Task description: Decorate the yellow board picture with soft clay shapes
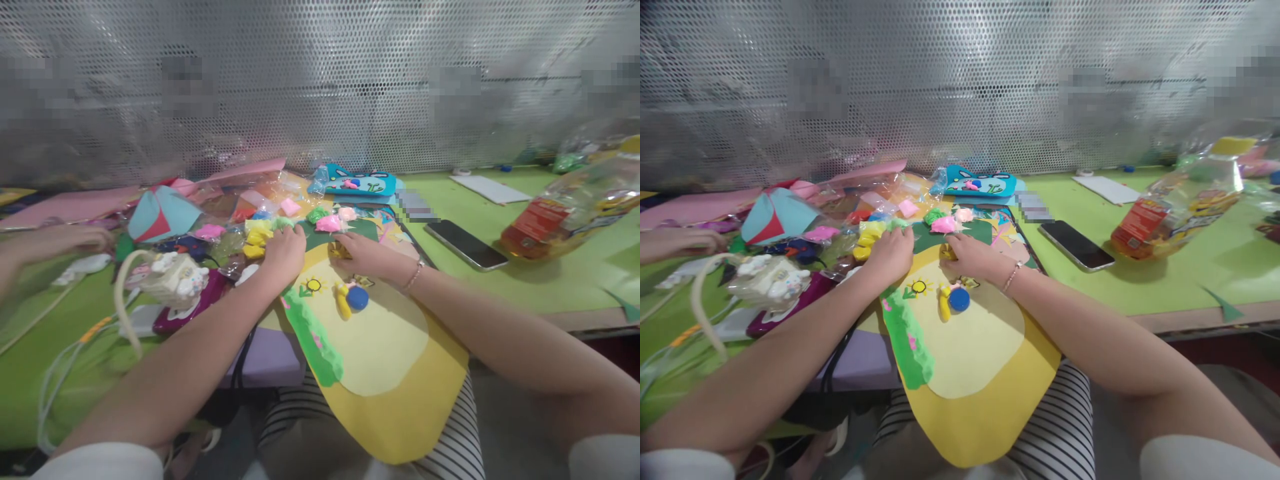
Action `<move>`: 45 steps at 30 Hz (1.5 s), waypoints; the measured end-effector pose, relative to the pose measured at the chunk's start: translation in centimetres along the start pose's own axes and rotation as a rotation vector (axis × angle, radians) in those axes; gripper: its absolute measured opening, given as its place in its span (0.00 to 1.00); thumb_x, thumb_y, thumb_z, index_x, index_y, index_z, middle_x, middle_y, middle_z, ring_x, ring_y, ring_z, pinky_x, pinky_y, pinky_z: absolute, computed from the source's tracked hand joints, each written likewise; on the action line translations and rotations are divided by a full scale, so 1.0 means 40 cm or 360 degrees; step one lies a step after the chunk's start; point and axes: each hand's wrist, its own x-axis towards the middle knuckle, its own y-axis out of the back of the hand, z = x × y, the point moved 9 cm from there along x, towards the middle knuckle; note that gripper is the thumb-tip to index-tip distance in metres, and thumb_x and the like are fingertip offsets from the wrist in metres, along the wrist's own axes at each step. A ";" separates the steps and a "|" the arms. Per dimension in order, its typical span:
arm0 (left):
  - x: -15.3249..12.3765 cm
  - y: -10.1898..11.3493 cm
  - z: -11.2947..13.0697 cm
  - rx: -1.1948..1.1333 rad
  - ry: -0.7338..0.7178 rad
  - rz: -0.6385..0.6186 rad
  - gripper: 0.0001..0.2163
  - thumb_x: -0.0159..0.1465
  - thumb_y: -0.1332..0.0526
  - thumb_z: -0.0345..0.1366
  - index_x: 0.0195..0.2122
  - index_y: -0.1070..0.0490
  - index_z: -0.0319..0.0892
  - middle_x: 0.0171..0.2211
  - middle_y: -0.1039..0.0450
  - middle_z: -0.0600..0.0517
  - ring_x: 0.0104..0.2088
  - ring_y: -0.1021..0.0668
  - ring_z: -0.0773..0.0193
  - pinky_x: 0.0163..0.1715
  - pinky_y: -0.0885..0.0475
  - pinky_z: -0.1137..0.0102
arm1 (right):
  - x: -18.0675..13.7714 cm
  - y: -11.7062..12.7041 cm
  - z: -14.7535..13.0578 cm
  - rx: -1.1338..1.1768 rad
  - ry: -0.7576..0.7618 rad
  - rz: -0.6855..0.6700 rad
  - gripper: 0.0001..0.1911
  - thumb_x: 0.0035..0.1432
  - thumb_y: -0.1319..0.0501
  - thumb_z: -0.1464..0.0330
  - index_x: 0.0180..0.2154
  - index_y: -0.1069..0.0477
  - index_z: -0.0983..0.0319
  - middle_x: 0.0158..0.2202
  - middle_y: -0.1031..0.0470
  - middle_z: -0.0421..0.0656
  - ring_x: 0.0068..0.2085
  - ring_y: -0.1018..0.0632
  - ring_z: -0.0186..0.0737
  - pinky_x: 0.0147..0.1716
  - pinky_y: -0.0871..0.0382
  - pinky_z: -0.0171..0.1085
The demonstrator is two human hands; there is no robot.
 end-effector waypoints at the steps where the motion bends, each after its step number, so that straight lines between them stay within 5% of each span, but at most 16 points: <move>1: 0.002 0.005 0.002 -0.0030 -0.0007 0.0043 0.17 0.60 0.52 0.24 0.51 0.38 0.29 0.44 0.32 0.33 0.45 0.27 0.45 0.40 0.30 0.57 | 0.000 -0.002 0.001 0.0004 0.0006 -0.0001 0.26 0.59 0.46 0.57 0.53 0.37 0.68 0.51 0.33 0.56 0.49 0.29 0.53 0.45 0.34 0.44; 5: 0.014 0.024 0.024 -0.0309 -0.0127 0.0186 0.22 0.62 0.53 0.24 0.58 0.46 0.32 0.51 0.36 0.34 0.50 0.29 0.49 0.46 0.31 0.57 | 0.001 -0.002 -0.003 0.0047 0.0090 0.0047 0.26 0.60 0.46 0.57 0.54 0.37 0.67 0.50 0.33 0.56 0.50 0.30 0.52 0.46 0.34 0.45; 13: 0.014 0.047 0.078 -0.0908 -0.0457 0.0378 0.27 0.58 0.43 0.27 0.59 0.48 0.38 0.56 0.38 0.40 0.59 0.35 0.54 0.58 0.38 0.58 | -0.020 0.140 -0.028 0.0286 0.0425 0.0734 0.12 0.61 0.49 0.72 0.43 0.29 0.62 0.42 0.30 0.49 0.46 0.29 0.43 0.47 0.33 0.43; 22: 0.007 0.067 0.077 -0.0966 -0.0431 0.0360 0.25 0.57 0.42 0.27 0.57 0.40 0.39 0.54 0.32 0.44 0.54 0.29 0.56 0.54 0.33 0.61 | -0.034 0.167 -0.033 0.0345 0.0433 0.0849 0.07 0.58 0.44 0.72 0.38 0.28 0.62 0.36 0.30 0.45 0.39 0.28 0.40 0.39 0.33 0.39; 28: 0.001 0.071 0.086 -0.0941 -0.0462 0.0336 0.26 0.58 0.42 0.27 0.58 0.40 0.39 0.53 0.30 0.45 0.53 0.28 0.57 0.53 0.33 0.63 | -0.034 0.151 -0.052 0.0316 0.0567 0.0760 0.11 0.60 0.45 0.72 0.40 0.26 0.58 0.39 0.31 0.45 0.44 0.29 0.40 0.44 0.32 0.39; 45: -0.020 0.073 0.120 -0.0823 -0.0753 0.0497 0.26 0.58 0.39 0.30 0.58 0.39 0.32 0.48 0.27 0.39 0.50 0.26 0.52 0.50 0.31 0.58 | -0.029 0.147 -0.071 0.0239 0.0649 0.0716 0.08 0.62 0.48 0.74 0.32 0.32 0.63 0.33 0.33 0.44 0.35 0.30 0.37 0.35 0.34 0.36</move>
